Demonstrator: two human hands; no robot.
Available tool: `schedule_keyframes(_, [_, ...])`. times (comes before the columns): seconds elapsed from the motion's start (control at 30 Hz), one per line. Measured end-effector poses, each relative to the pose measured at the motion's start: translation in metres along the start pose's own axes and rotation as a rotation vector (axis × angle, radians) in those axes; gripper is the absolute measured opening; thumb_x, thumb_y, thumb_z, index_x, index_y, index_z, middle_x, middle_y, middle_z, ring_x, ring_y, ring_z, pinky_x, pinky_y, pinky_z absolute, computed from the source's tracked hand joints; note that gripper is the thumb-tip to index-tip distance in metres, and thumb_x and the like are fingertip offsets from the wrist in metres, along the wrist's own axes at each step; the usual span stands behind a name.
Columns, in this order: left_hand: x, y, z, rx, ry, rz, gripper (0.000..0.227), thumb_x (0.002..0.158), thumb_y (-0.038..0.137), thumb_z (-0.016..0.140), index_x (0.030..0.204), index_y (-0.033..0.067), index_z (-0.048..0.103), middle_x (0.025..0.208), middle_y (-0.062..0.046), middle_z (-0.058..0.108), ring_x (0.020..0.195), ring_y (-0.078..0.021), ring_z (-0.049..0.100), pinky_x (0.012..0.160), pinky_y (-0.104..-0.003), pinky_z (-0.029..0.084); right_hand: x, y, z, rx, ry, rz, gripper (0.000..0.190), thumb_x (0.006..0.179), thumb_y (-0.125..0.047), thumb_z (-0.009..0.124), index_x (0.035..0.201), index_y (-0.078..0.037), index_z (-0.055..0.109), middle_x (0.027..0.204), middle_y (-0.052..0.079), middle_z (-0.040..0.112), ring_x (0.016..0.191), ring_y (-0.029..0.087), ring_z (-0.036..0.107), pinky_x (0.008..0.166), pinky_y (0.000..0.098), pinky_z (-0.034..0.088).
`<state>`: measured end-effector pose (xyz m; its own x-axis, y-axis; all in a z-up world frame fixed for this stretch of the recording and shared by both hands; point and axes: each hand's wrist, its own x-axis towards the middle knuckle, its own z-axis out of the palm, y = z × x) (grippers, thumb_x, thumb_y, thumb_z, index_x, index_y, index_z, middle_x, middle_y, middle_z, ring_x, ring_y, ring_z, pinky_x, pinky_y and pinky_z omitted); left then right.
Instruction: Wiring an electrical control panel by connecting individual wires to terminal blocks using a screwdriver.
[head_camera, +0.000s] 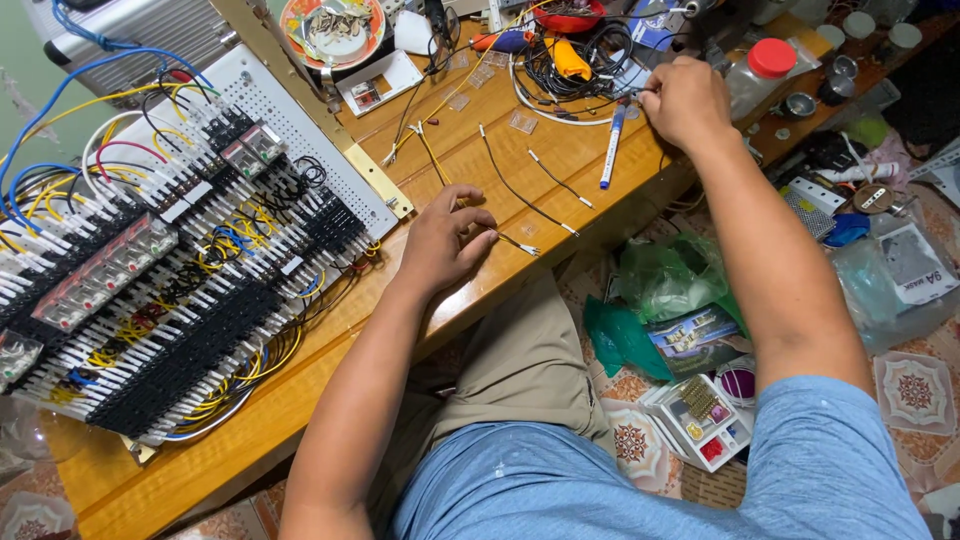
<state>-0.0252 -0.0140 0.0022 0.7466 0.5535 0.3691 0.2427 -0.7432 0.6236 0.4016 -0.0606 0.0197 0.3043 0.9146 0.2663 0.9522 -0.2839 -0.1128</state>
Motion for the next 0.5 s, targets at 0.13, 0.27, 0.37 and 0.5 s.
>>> schedule_keyframes(0.13, [0.0, 0.001, 0.0, 0.004, -0.003, -0.013, 0.014, 0.091, 0.029, 0.075, 0.098, 0.017, 0.076, 0.126, -0.002, 0.061, 0.106, -0.025, 0.066, 0.082, -0.043, 0.052, 0.005, 0.03, 0.018, -0.145, 0.214, -0.028, 0.021, 0.099, -0.028, 0.082, 0.105, -0.008, 0.077, 0.091, 0.014, 0.067, 0.074, 0.038, 0.066, 0.057, 0.0515, 0.052])
schedule_keyframes(0.27, [0.0, -0.002, 0.002, 0.0, 0.007, 0.002, 0.013, 0.09, 0.028, 0.076, 0.098, 0.0179, 0.076, 0.126, -0.003, 0.061, 0.11, -0.0264, 0.065, 0.082, -0.044, 0.052, -0.002, 0.002, -0.008, 0.035, 0.075, 0.018, 0.02, 0.097, -0.017, 0.078, 0.108, -0.001, 0.075, 0.098, 0.019, 0.068, 0.081, 0.037, 0.065, 0.065, 0.0512, 0.052])
schedule_keyframes(0.37, [0.001, -0.004, 0.003, 0.015, 0.023, 0.022, 0.012, 0.089, 0.028, 0.077, 0.098, 0.0194, 0.075, 0.12, -0.001, 0.062, 0.102, -0.0262, 0.066, 0.082, -0.044, 0.051, -0.012, -0.032, -0.038, 0.017, -0.067, 0.077, 0.052, 0.089, -0.012, 0.076, 0.138, -0.004, 0.061, 0.104, 0.019, 0.064, 0.09, 0.039, 0.066, 0.081, 0.0567, 0.054])
schedule_keyframes(0.5, [0.002, 0.0, 0.0, -0.005, 0.045, 0.06, 0.012, 0.089, 0.025, 0.077, 0.099, 0.0199, 0.073, 0.117, -0.002, 0.063, 0.096, -0.0261, 0.066, 0.077, -0.042, 0.051, -0.021, -0.07, -0.053, -0.008, 0.049, -0.007, 0.054, 0.089, -0.013, 0.067, 0.142, -0.006, 0.058, 0.116, 0.022, 0.06, 0.094, 0.047, 0.065, 0.078, 0.0625, 0.053])
